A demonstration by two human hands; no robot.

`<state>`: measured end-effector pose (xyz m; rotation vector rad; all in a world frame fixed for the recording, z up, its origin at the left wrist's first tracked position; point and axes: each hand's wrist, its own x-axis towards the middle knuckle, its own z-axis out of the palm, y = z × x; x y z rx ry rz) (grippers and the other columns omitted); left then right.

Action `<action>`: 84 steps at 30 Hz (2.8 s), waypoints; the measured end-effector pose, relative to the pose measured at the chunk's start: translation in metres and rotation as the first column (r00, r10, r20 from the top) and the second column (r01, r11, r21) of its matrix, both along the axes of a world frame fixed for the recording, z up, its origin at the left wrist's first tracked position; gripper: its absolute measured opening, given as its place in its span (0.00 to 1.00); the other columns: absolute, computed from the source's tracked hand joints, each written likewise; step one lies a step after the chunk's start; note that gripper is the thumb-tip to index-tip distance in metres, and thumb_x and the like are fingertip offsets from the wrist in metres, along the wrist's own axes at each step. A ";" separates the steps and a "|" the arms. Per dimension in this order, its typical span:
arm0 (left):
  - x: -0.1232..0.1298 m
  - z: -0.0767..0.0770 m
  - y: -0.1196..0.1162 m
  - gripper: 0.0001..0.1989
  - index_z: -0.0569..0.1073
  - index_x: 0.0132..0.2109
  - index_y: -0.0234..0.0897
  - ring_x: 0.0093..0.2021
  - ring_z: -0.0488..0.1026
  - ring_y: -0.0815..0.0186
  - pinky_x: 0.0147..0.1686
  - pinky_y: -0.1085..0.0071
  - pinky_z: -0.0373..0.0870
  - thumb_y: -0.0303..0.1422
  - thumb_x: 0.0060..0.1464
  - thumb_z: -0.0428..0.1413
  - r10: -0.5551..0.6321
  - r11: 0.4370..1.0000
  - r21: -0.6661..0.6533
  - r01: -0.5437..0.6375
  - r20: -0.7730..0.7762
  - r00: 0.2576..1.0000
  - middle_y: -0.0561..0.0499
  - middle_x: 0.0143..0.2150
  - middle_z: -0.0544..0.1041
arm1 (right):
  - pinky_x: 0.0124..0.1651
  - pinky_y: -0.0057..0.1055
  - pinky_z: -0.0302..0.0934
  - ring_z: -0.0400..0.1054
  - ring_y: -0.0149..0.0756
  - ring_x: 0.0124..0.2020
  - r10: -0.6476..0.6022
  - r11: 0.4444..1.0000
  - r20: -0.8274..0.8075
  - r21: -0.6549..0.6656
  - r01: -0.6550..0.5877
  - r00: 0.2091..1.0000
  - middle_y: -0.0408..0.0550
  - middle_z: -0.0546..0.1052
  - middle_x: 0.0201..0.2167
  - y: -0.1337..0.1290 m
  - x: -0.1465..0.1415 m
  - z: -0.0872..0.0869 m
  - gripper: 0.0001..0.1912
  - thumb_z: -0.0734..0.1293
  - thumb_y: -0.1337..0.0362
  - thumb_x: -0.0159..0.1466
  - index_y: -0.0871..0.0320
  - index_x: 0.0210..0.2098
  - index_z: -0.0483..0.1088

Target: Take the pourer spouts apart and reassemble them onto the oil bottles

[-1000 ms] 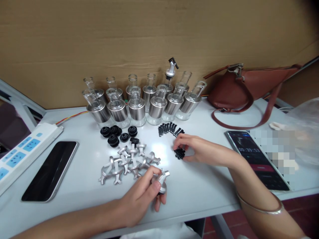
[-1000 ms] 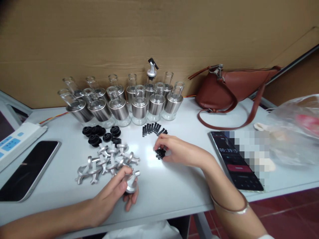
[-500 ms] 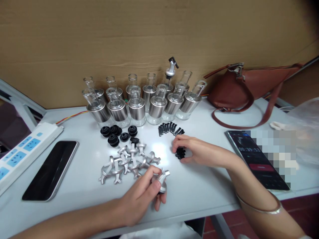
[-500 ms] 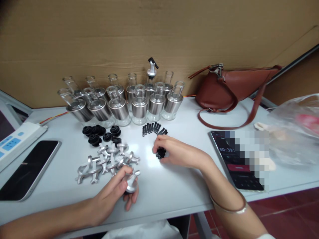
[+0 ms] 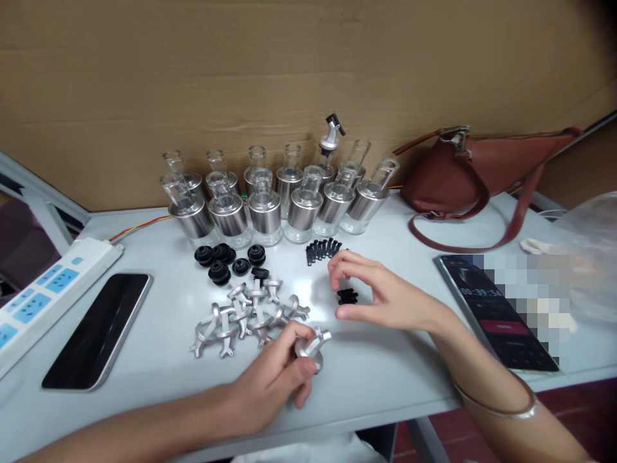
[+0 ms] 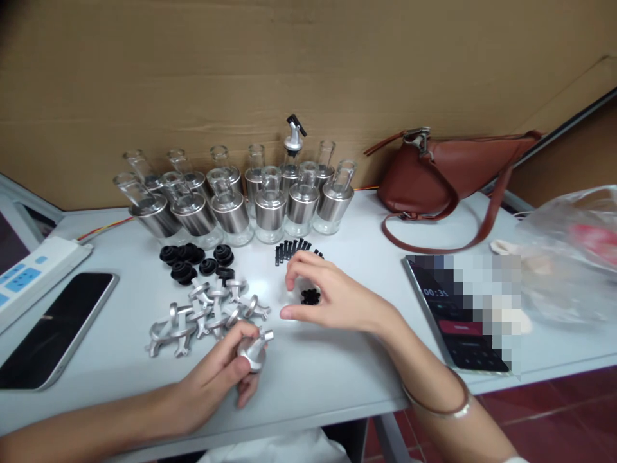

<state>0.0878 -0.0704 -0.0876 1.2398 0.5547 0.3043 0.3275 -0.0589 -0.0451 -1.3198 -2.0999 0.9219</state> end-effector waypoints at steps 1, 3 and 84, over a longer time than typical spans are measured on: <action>0.001 0.001 0.001 0.27 0.58 0.43 0.38 0.22 0.58 0.71 0.28 0.72 0.55 0.59 0.57 0.46 0.008 1.000 -0.012 -0.008 -0.006 1.000 0.61 0.21 0.61 | 0.43 0.33 0.59 0.64 0.37 0.37 0.022 0.999 -0.073 0.049 -0.018 0.997 0.47 0.68 0.36 -0.002 -0.006 0.001 0.21 0.66 0.44 0.62 0.58 0.33 0.66; 0.003 0.005 0.002 0.27 0.58 0.44 0.38 0.22 0.55 0.72 0.26 0.73 0.53 0.58 0.56 0.50 0.032 0.998 -0.054 -0.031 0.018 0.999 0.62 0.21 0.60 | 0.38 0.30 0.58 0.63 0.34 0.33 0.115 0.989 -0.167 0.113 -0.097 0.979 0.46 0.69 0.31 -0.008 -0.020 0.002 0.25 0.61 0.40 0.63 0.58 0.31 0.65; -0.043 0.054 0.118 0.10 0.73 0.34 0.33 0.33 0.72 0.59 0.34 0.64 0.52 0.32 0.64 0.53 0.597 -0.106 0.699 0.708 -0.524 0.607 0.47 0.33 0.75 | 0.29 0.27 0.54 0.61 0.29 0.22 -0.250 0.968 -0.405 -0.085 0.237 0.879 0.38 0.69 0.18 -0.018 -0.032 -0.006 0.20 0.59 0.49 0.69 0.57 0.32 0.71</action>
